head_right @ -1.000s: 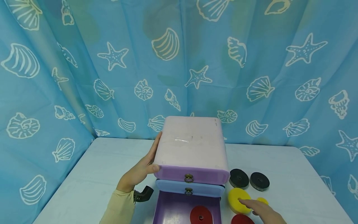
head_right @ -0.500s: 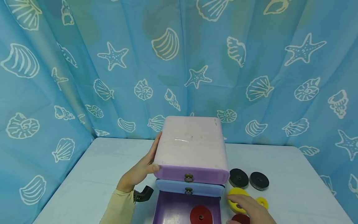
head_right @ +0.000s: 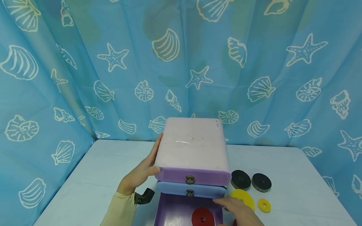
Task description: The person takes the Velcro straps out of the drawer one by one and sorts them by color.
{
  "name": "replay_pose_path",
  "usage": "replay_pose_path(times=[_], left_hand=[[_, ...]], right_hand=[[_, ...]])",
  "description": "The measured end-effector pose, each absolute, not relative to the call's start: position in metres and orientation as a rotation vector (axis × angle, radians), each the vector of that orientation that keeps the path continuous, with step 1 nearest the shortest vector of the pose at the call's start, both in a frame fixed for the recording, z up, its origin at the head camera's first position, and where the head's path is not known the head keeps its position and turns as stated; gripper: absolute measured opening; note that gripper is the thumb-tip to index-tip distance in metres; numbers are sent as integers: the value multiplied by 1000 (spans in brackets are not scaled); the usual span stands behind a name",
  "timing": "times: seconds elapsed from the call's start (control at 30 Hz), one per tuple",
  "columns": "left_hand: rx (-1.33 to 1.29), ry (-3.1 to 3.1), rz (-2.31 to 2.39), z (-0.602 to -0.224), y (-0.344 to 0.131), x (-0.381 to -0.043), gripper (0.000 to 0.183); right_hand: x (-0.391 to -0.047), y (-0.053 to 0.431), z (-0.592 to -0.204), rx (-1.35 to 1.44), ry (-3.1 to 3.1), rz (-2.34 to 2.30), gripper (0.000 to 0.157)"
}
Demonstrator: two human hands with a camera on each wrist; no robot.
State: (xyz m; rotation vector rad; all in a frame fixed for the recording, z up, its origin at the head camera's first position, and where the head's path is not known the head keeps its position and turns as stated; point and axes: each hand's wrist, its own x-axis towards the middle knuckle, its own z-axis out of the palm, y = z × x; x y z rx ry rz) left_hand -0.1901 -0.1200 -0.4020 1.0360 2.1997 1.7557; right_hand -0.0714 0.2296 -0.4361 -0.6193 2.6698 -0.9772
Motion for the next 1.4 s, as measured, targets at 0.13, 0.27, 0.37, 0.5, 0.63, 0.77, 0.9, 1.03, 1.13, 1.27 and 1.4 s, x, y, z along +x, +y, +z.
replay_pose_path(times=[0.13,0.27,0.37,0.5,0.63,0.77,0.9,1.03,1.13,1.27,1.4], left_hand=[[1039,2197,1760,-402,-120,-190,105],[1038,2195,1765,-401,-120,-189,105],[1036,2195,1765,-401,-120,-188,104],[1032,2191,1768,-400,-120,-188,104],[1033,2185,1773,-400,-120,-188,104],[1042,2187,1773,-401,-121,-188,104],[1045,2191,1772,-401,-121,-188,104],[1044,2192,1772,-401,-121,-188,104],[1040,2192,1768,-401,-121,-188,104],[1031,2193,1763,-400,-121,-188,105],[1025,2195,1764,-399,-120,-188,105]], right_hand=[[-74,224,-435,-606,2619,-976,63],[-77,217,-433,-543,2538,-1019,72],[-79,214,-433,-550,2508,-1023,75],[-82,209,-434,-577,2492,-988,75],[-84,203,-435,-560,2484,-951,73],[-85,198,-437,-570,2507,-890,74],[-87,194,-440,-555,2515,-841,75],[-91,190,-441,-549,2523,-768,75],[-93,187,-441,-549,2534,-705,76],[-96,185,-441,-550,2540,-663,76],[-98,183,-442,-574,2532,-646,74]])
